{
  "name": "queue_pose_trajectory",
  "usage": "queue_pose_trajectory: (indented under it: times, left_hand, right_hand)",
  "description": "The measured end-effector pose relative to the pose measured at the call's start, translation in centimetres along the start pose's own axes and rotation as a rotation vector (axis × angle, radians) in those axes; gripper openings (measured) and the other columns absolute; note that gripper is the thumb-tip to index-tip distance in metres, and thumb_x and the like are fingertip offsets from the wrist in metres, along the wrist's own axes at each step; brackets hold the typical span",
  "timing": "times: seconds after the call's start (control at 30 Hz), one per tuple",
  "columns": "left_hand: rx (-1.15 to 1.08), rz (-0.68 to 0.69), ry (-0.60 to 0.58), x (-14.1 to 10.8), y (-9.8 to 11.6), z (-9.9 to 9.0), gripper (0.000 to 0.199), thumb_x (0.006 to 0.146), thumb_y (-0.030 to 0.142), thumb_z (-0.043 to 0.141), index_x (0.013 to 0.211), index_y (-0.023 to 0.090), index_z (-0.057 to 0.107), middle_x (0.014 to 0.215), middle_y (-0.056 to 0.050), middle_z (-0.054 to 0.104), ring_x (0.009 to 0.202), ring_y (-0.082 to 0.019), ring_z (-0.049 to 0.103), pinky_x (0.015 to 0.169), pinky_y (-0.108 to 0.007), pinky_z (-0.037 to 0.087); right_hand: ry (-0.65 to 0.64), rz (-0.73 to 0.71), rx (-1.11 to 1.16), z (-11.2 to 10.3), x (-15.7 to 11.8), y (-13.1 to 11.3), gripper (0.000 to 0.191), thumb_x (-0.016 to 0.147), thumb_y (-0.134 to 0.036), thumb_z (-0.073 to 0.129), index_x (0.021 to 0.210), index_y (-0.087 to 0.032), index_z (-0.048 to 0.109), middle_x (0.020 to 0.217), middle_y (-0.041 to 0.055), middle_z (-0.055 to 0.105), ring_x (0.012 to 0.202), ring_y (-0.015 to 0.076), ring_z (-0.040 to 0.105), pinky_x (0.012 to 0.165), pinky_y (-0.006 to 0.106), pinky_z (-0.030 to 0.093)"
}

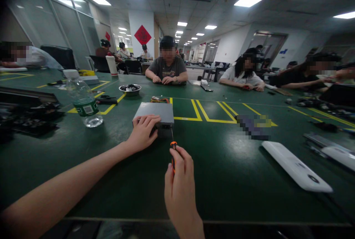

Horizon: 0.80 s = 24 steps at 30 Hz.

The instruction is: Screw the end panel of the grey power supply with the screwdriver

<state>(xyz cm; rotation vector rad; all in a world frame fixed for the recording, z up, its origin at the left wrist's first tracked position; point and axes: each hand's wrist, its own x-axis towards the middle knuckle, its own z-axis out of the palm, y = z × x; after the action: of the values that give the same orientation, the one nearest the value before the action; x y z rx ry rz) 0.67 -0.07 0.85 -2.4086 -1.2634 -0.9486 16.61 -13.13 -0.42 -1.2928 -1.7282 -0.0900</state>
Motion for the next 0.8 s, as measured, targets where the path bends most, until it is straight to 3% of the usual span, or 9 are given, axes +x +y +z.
queue_pose_trajectory:
  times: [0.1,0.23,0.33,0.43,0.6,0.8]
  left_hand:
    - [-0.003,0.003,0.002,0.0,0.0,0.0,0.038,0.081,0.019,0.047,0.119,0.022,0.048,0.127,-0.005,0.054,0.119,-0.024,0.043,0.096,-0.044,0.025]
    - [-0.006,-0.004,0.012,0.0,0.0,0.1,0.038,0.080,0.019,0.048,0.119,0.023,0.048,0.126,-0.005,0.055,0.119,-0.024,0.043,0.096,-0.044,0.026]
    - [0.000,-0.003,0.010,0.0,0.0,0.1,0.038,0.081,0.020,0.047,0.119,0.023,0.048,0.127,-0.005,0.055,0.119,-0.025,0.044,0.095,-0.044,0.026]
    - [0.004,0.000,0.009,0.0,0.0,0.1,0.038,0.081,0.020,0.047,0.119,0.023,0.048,0.127,-0.005,0.055,0.119,-0.025,0.043,0.096,-0.044,0.026]
    - [0.006,-0.005,0.009,0.0,0.0,0.1,0.038,0.081,0.020,0.047,0.119,0.022,0.049,0.127,-0.005,0.054,0.119,-0.024,0.043,0.096,-0.044,0.025]
    - [0.004,0.003,0.006,0.0,-0.2,0.1,0.038,0.081,0.020,0.047,0.119,0.022,0.048,0.127,-0.005,0.054,0.119,-0.024,0.043,0.096,-0.044,0.025]
  right_hand:
    - [0.030,-0.041,-0.077,0.2,0.0,0.1,0.027,0.091,-0.019,0.037,0.115,-0.020,0.051,0.116,0.0105,0.054,0.108,0.0194,0.054,0.087,0.037,0.050]
    - [0.074,0.009,-0.105,0.1,-0.2,0.3,0.025,0.093,-0.024,0.037,0.111,-0.020,0.054,0.116,0.0092,0.057,0.103,0.0181,0.059,0.080,0.031,0.053]
    - [0.043,0.082,-0.087,-0.1,-0.2,0.4,0.026,0.094,-0.028,0.035,0.111,-0.021,0.053,0.113,0.0090,0.058,0.098,0.0181,0.062,0.073,0.030,0.055]
    - [0.013,0.110,-0.049,-0.2,-0.1,0.3,0.027,0.094,-0.032,0.034,0.112,-0.020,0.051,0.111,0.0096,0.058,0.100,0.0193,0.060,0.077,0.033,0.054]
    - [-0.004,0.036,-0.041,-0.2,0.1,-0.3,0.033,0.092,-0.022,0.033,0.123,-0.017,0.043,0.124,0.0137,0.047,0.117,0.0202,0.048,0.091,0.039,0.049]
    - [-0.034,-0.042,-0.169,-0.5,0.5,-0.6,0.031,0.094,-0.023,0.034,0.121,-0.017,0.046,0.116,0.0131,0.056,0.107,0.0214,0.057,0.083,0.037,0.052]
